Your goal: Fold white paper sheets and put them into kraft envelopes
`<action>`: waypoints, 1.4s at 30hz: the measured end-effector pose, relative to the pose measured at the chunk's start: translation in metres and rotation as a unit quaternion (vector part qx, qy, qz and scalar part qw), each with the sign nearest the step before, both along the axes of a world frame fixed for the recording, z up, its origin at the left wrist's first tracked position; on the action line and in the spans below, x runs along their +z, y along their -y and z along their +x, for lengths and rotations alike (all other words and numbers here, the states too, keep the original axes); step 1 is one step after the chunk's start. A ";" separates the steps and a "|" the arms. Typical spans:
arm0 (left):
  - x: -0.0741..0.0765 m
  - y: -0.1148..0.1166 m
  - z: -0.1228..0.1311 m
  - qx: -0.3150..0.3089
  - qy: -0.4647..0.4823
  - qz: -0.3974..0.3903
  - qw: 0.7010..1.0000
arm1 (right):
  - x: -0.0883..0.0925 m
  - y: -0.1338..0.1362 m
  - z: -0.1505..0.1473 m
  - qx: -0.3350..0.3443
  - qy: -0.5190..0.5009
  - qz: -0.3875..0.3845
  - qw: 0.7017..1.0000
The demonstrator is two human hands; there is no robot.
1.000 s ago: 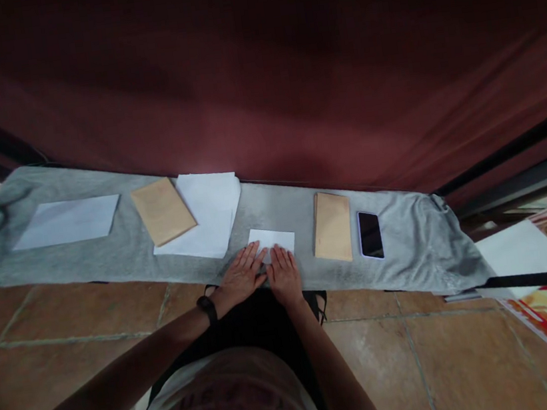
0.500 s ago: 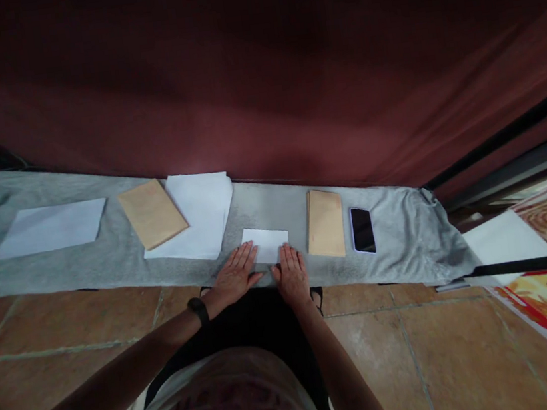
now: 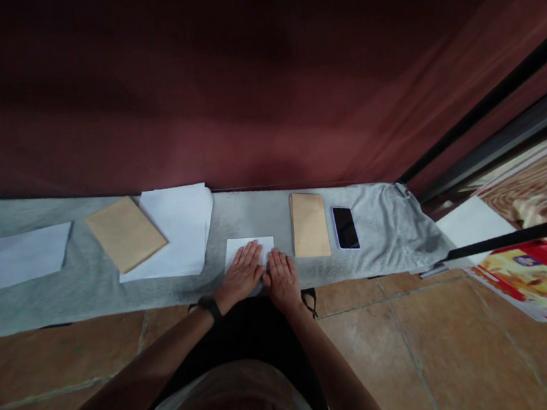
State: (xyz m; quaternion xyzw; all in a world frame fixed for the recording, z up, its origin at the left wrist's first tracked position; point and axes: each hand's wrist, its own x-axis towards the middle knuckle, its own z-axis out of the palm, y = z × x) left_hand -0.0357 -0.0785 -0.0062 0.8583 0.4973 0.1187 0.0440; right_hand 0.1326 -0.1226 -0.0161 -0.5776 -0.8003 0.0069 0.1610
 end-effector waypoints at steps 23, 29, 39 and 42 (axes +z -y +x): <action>0.001 -0.010 -0.044 0.062 -0.018 0.004 0.998 | 0.001 0.001 0.001 -0.004 -0.010 -0.002 1.000; 0.002 -0.009 -0.044 0.057 -0.033 0.006 0.998 | 0.011 -0.023 -0.025 -0.003 -0.034 -0.024 0.999; 0.010 -0.009 -0.043 0.030 -0.036 -0.005 0.999 | 0.004 -0.050 -0.056 0.019 -0.032 -0.034 0.999; 0.008 -0.009 -0.043 0.029 -0.039 0.000 0.999 | 0.000 -0.050 -0.048 0.003 -0.024 -0.031 0.999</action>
